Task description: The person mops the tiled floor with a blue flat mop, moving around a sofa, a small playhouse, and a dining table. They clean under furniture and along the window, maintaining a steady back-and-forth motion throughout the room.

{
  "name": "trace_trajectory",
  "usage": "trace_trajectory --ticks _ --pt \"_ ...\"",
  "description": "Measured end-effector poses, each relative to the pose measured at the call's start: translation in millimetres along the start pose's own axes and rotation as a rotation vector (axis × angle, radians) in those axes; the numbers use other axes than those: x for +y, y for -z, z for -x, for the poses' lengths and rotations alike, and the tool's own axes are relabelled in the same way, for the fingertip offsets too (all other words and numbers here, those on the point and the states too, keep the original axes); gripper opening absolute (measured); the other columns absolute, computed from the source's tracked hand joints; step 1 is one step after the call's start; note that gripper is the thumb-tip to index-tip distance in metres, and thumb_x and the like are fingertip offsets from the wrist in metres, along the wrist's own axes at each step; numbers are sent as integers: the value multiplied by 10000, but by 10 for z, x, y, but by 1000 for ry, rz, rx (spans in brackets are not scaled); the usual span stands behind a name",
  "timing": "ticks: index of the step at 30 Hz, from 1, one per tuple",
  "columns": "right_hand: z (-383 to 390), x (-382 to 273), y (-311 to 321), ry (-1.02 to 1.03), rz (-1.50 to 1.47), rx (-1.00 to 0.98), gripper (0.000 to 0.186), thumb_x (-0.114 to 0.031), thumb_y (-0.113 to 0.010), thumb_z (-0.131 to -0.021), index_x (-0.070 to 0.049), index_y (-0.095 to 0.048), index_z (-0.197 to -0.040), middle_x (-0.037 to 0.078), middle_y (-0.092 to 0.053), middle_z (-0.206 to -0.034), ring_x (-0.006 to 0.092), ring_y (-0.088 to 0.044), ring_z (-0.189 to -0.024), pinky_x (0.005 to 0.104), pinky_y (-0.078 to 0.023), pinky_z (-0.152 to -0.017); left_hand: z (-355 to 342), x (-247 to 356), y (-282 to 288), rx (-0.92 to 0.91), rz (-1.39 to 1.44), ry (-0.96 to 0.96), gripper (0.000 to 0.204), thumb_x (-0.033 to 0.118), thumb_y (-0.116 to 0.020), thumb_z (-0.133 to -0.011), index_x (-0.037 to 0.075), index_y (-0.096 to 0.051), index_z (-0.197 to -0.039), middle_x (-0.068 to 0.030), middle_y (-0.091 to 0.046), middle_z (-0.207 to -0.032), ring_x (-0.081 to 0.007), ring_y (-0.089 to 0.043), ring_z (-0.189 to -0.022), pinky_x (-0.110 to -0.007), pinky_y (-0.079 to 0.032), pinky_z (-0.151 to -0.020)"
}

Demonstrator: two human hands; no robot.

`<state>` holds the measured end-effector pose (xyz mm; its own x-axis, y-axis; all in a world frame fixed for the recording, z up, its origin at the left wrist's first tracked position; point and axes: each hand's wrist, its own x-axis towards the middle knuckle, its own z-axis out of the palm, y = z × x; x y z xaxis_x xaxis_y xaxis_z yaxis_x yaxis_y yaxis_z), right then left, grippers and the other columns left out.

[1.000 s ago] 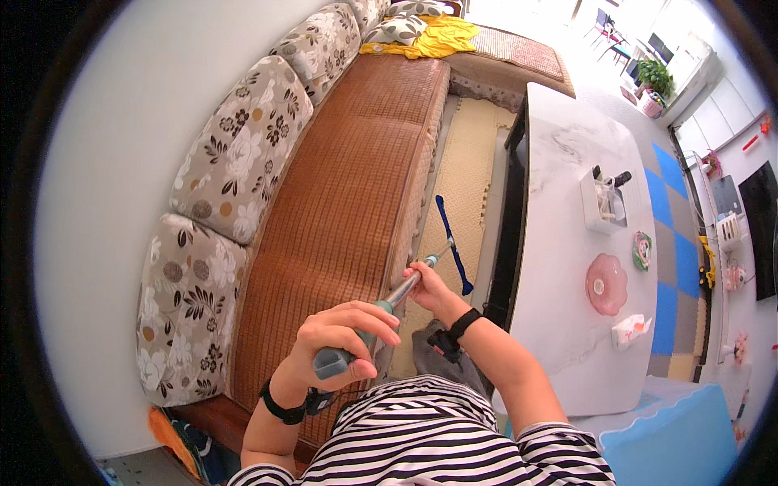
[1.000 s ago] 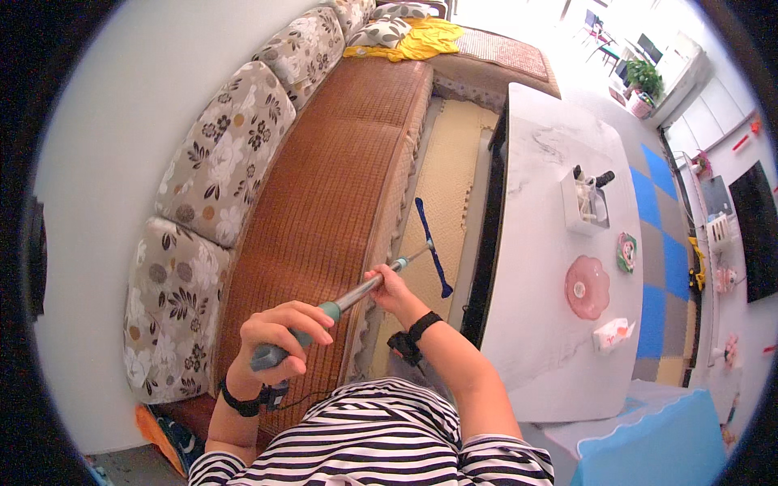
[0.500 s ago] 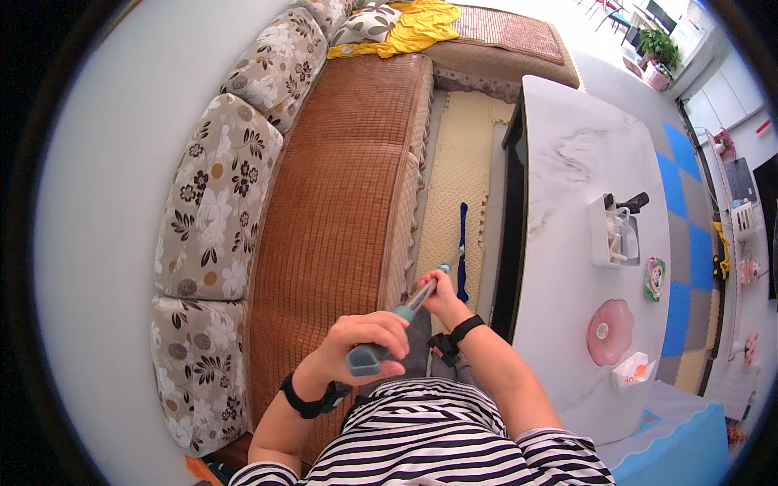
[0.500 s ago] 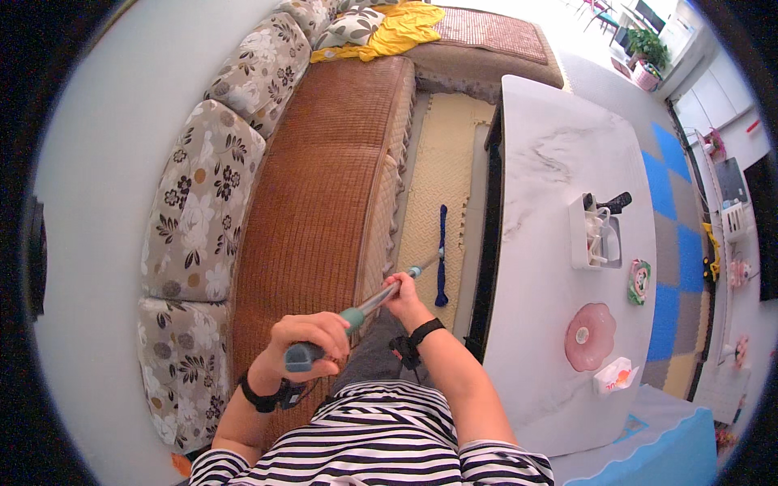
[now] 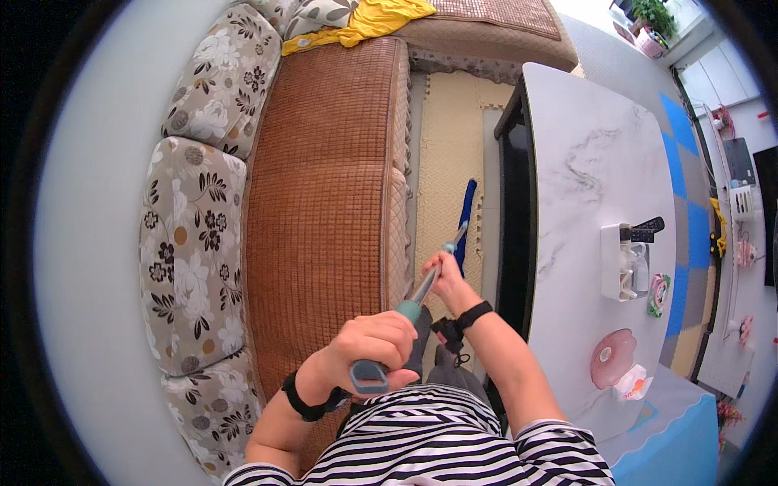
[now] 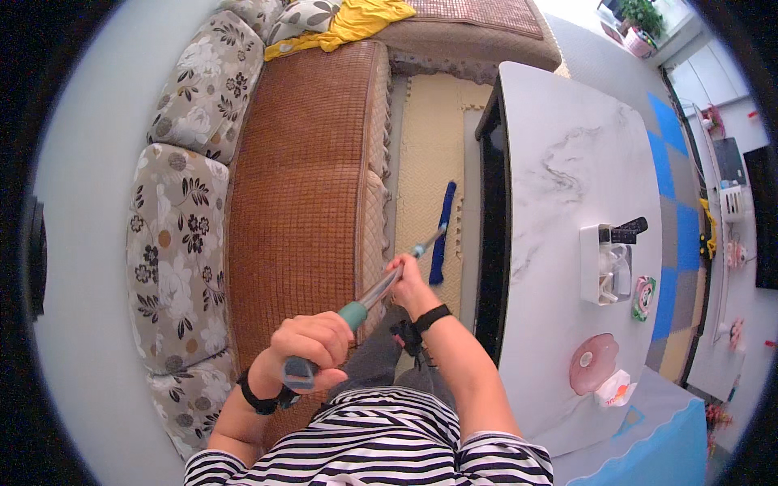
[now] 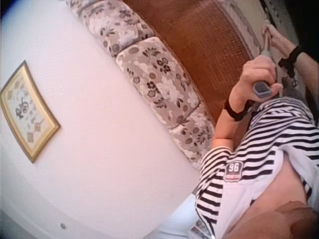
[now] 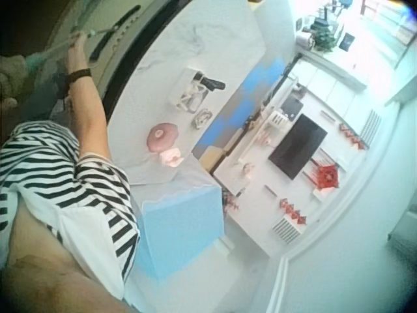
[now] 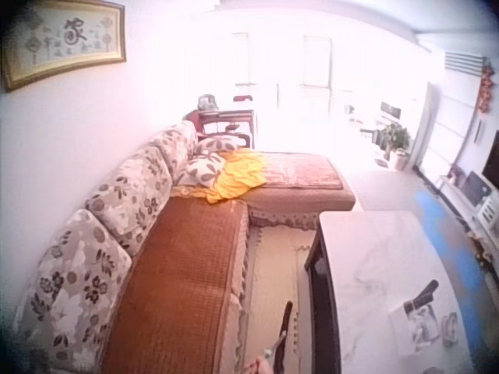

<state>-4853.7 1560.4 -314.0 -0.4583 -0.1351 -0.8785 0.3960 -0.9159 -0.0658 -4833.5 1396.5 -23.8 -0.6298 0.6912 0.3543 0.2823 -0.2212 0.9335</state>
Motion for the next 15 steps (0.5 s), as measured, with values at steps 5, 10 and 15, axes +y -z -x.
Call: trace_trajectory --ticks 5,10,15 --pt "-553 -638 -376 -55 -47 -43 218 -131 -513 -941 -84 -455 -735 7 -474 -582 148 -475 -482 263 -474 -475 -209 -489 58 -45 -95 -39 259 5 -774 -738 62 -530 -675 -44 -542 -677 -244 -576 -671 -412 -505 -804" --pt "-787 -779 -527 106 237 56 104 -125 -523 -951 -58 -480 -884 39 -516 -654 165 -517 -558 293 -497 -525 -275 -755 231 -10 -87 -5 248 2 -765 -739 70 -533 -680 -42 -546 -684 -246 -573 -673 -420 -499 -833" --pt "-546 -261 -489 72 320 187 111 -150 -498 -944 -81 -515 -859 42 -526 -664 182 -544 -611 327 -524 -569 -93 -385 659 -21 -38 70 238 -29 -744 -731 66 -538 -662 -53 -563 -680 -252 -583 -666 -409 -506 -803"
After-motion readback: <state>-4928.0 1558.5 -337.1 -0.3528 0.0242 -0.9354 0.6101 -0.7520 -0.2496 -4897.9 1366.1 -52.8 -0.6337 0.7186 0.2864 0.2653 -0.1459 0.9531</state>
